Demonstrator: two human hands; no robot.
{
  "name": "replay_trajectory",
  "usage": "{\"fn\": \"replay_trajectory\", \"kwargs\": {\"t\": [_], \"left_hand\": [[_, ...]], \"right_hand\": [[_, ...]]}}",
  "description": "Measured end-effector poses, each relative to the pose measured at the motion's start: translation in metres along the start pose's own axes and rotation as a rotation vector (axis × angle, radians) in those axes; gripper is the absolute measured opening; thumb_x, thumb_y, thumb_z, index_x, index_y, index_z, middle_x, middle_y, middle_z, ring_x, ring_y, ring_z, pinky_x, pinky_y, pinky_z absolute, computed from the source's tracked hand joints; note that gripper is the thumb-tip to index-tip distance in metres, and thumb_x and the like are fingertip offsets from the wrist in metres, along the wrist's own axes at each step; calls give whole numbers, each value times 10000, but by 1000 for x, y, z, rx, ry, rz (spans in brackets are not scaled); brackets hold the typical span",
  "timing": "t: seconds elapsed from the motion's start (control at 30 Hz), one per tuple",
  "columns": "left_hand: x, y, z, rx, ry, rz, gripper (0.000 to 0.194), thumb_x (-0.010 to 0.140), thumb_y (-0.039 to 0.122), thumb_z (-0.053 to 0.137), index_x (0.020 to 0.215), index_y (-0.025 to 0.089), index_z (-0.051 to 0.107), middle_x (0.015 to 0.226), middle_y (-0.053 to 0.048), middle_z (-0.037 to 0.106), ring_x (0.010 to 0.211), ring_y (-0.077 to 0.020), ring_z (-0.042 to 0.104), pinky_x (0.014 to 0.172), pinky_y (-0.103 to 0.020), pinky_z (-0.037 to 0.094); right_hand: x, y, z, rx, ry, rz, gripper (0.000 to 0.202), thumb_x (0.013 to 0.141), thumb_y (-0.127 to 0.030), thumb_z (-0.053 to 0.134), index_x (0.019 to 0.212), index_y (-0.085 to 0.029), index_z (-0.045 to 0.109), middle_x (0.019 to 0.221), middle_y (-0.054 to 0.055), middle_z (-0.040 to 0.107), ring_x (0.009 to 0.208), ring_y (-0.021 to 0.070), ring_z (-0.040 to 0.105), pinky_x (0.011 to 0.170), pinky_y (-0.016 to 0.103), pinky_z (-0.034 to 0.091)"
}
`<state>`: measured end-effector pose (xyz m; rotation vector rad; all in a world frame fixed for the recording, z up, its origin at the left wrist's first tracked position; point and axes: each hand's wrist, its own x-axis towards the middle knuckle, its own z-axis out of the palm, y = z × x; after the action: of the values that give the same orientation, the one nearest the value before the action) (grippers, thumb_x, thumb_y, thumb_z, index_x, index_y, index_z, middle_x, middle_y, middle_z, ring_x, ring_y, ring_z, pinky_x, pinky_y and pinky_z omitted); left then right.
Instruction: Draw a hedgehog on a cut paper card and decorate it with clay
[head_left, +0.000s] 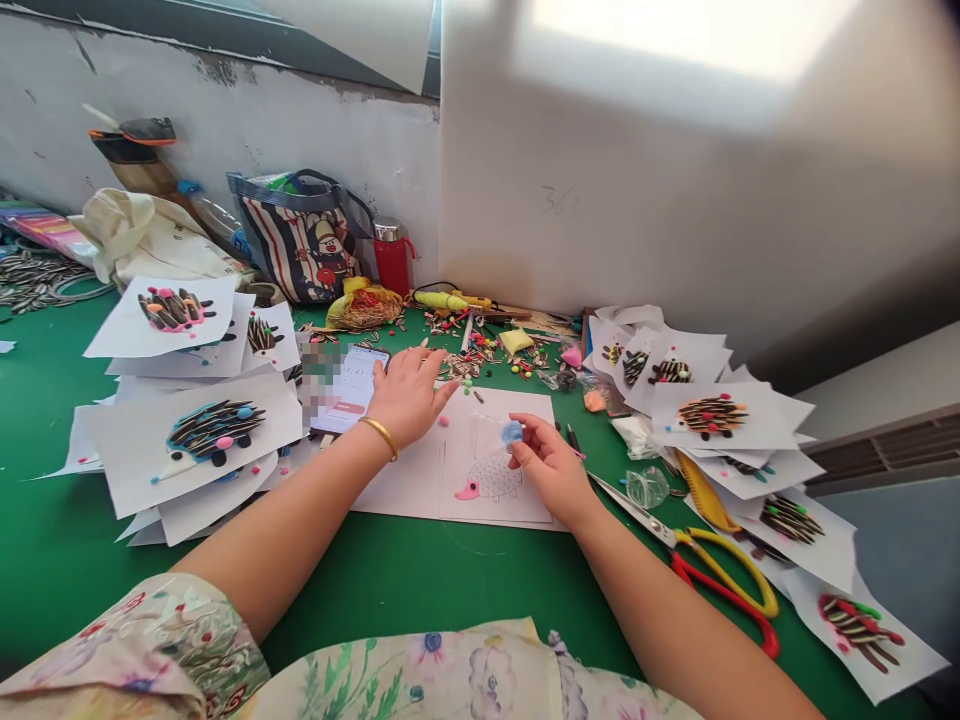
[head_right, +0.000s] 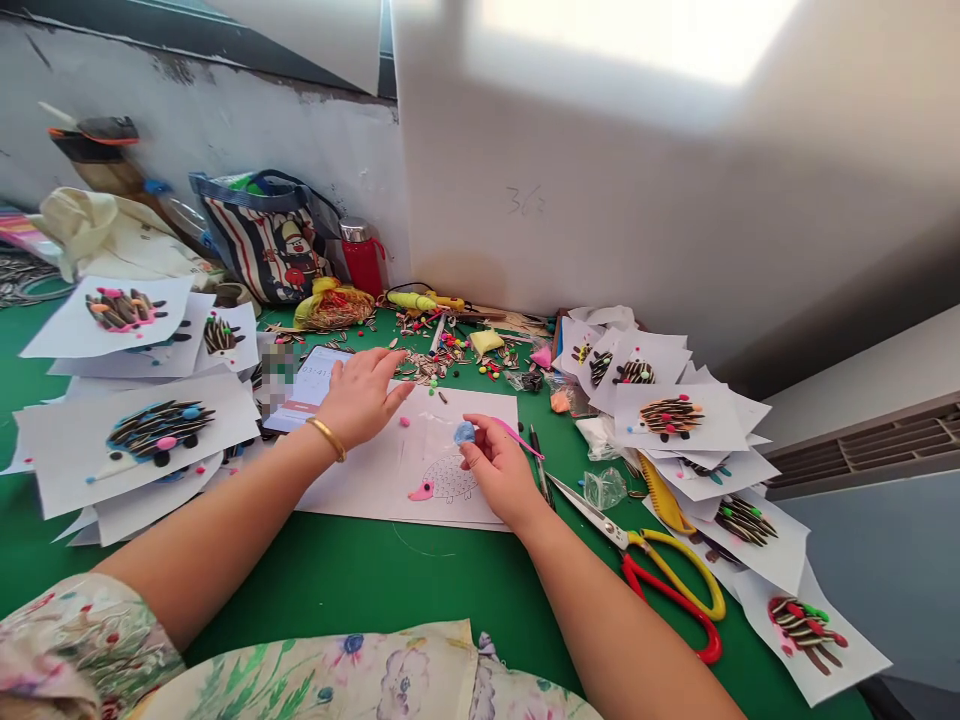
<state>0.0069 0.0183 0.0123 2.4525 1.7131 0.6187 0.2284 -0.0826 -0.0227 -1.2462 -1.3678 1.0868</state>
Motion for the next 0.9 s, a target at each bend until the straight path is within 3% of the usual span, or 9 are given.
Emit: {"fn": "replay_trajectory", "kwargs": {"t": [0.2, 0.37, 0.5, 0.63, 0.77, 0.9], "left_hand": [[35, -16, 9, 80, -60, -111, 586, 948, 569, 395, 1429, 242, 462, 1393, -174, 512, 1305, -375, 394, 1061, -650, 298], [43, -20, 7, 74, -75, -157, 593, 940, 581, 400, 1414, 233, 482, 1382, -177, 514, 1308, -385, 389, 1051, -626, 327], [21, -1, -3, 14, 33, -41, 538, 951, 523, 447, 1370, 196, 532, 1330, -162, 547, 1268, -350, 442, 1080, -543, 343], [-21, 23, -7, -254, -19, 151, 429, 977, 448, 437, 1245, 163, 614, 1242, -130, 608, 1210, -276, 519, 1070, -441, 398], [-56, 29, -7, -514, -125, 124, 376, 1009, 404, 368, 1150, 192, 644, 1135, -78, 685, 1074, -219, 615, 956, -377, 484], [-69, 21, -6, -507, -76, 112, 342, 1005, 398, 391, 1113, 192, 642, 1097, -70, 689, 1048, -216, 613, 940, -376, 472]], "right_hand": [[0, 2, 1, 26, 4, -3, 402, 869, -381, 617, 1239, -234, 565, 847, -7, 546, 710, 145, 595, 705, 359, 587], [0, 2, 1, 45, -5, 4, 412, 869, -377, 618, 1249, -230, 556, 861, -5, 547, 712, 140, 592, 702, 349, 584], [-1, 2, 1, 43, -11, 6, 412, 873, -379, 613, 1252, -230, 553, 849, -8, 544, 717, 141, 588, 711, 348, 579], [-1, 1, 0, 17, -12, 0, 401, 874, -382, 612, 1244, -235, 564, 864, -3, 547, 728, 143, 591, 720, 346, 578], [-2, 1, 0, 0, -20, 2, 386, 887, -382, 596, 1243, -237, 565, 905, 11, 570, 739, 145, 606, 732, 345, 576], [-2, 3, 0, -20, -27, -3, 382, 896, -380, 584, 1250, -239, 559, 896, 6, 573, 735, 146, 611, 731, 342, 569]]}}
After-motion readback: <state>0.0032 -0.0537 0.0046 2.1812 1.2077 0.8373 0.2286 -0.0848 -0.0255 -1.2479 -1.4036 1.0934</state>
